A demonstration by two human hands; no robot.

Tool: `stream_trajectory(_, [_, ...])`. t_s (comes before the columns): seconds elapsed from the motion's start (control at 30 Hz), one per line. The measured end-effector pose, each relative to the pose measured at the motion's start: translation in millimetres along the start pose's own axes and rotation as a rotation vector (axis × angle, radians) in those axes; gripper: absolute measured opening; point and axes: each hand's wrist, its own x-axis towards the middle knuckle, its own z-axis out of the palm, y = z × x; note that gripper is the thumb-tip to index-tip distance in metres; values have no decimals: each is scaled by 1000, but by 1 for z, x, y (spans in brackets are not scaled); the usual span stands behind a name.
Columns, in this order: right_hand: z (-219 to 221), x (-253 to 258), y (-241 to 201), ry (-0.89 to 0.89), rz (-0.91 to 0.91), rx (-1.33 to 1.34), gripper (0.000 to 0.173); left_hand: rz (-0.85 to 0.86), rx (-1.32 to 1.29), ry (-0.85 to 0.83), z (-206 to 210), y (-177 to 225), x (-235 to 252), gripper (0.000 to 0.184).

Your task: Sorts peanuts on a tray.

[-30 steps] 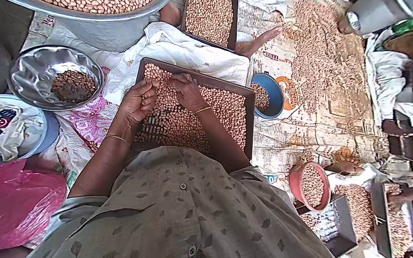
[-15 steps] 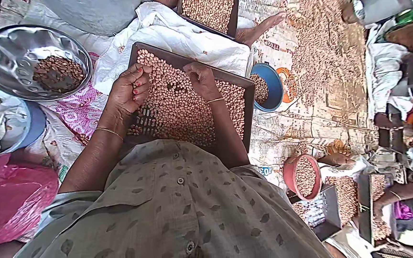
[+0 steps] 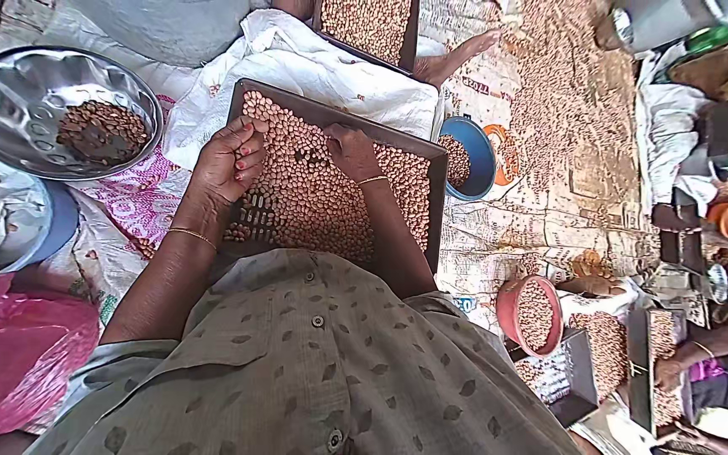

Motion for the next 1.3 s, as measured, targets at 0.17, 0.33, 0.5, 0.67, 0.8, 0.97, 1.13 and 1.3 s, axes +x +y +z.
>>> stream_trajectory(0.17, [-13,-5,6,-391,3,343,21,6,8,0,-3,-1,0,33])
stream_trajectory(0.33, [2,8,1,105,-40,191,29,-2,21,0,0,-1,2,33])
stream_trajectory(0.5, [2,9,-10,-139,-62,83,28,3,5,10,0,1,0,34])
stream_trajectory(0.67, [-13,0,21,-9,56,358,28,-1,-9,11,-1,-1,0,33])
stream_trajectory(0.8, [1,3,15,72,-20,369,24,-3,11,11,2,0,1,33])
stream_trajectory(0.97, [18,0,-28,27,42,-73,36,-3,10,16,0,1,-1,34])
stream_trajectory(1.13, [22,2,-42,-55,150,-154,33,-4,-8,13,-2,0,0,34])
stream_trajectory(1.3, [30,0,-19,80,148,120,33,9,-17,15,-4,0,-2,34])
